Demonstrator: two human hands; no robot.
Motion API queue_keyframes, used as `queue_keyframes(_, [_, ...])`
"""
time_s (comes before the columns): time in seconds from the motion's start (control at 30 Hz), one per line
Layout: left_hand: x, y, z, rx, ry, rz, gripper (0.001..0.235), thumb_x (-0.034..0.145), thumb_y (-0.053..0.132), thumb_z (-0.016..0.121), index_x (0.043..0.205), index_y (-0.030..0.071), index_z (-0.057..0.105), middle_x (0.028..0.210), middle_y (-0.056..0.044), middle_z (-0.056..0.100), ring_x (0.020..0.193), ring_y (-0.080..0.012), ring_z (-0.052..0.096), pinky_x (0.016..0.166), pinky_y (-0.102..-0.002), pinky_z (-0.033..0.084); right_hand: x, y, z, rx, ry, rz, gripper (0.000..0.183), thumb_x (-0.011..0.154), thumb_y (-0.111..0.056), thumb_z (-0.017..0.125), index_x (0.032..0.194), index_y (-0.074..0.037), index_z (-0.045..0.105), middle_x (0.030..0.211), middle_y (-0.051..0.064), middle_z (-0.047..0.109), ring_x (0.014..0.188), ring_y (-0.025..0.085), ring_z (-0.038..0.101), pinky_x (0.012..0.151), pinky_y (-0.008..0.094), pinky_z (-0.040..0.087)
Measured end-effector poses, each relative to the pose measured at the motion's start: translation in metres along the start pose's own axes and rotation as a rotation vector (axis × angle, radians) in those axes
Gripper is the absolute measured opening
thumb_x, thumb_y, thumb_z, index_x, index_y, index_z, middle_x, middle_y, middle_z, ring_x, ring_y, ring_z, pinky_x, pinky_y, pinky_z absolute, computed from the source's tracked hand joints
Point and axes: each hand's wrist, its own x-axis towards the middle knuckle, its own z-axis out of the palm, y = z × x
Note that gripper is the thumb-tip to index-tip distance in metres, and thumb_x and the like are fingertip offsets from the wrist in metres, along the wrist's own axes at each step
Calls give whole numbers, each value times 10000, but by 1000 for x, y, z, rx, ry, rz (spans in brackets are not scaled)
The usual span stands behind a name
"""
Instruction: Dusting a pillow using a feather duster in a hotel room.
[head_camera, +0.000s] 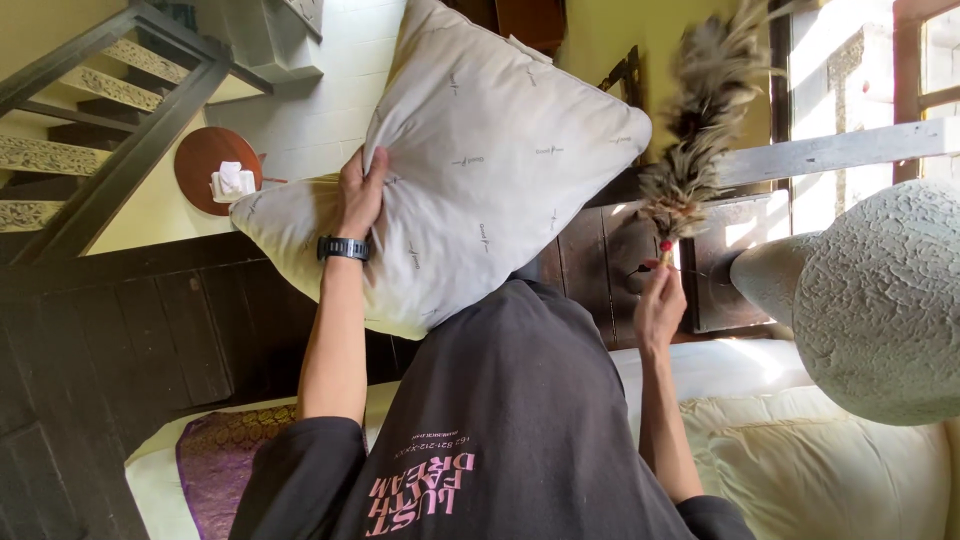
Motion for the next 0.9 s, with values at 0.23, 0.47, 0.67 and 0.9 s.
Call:
queue_keyframes(0.23, [-1, 14, -5, -5, -35, 3, 270, 1087, 328, 553, 977, 103, 654, 841, -49, 648, 867, -187, 607, 835, -378, 498, -34, -91, -5, -18, -346, -360, 239, 1088, -268, 457, 1236, -163, 611, 875, 210, 698, 781, 457, 673, 683, 544, 526])
queue_keyframes(0.47, [-10, 36, 6, 8, -18, 2, 298, 1067, 381, 582, 896, 139, 620, 759, 15, 566, 777, -144, 545, 744, -328, 463, -37, 3, -11, -181, -393, 47, 332, 1104, -413, 320, 1204, -251, 591, 891, 305, 684, 948, 569, 630, 861, 634, 471])
queue_keyframes(0.67, [-15, 61, 13, -29, 32, 33, 267, 1033, 387, 645, 911, 155, 591, 779, 8, 582, 798, -138, 572, 757, -313, 472, -5, 9, -13, -47, -94, 28, 310, 1131, -359, 406, 1133, -190, 665, 789, 195, 647, 804, 432, 658, 748, 521, 496])
queue_keyframes(0.9, [-17, 28, 11, 29, 37, -40, 359, 1025, 498, 634, 953, 153, 561, 816, -44, 565, 805, -200, 566, 755, -355, 442, -3, -70, 1, 128, -156, -225, 322, 1150, -350, 376, 1179, -150, 627, 701, 127, 593, 702, 316, 608, 711, 436, 494])
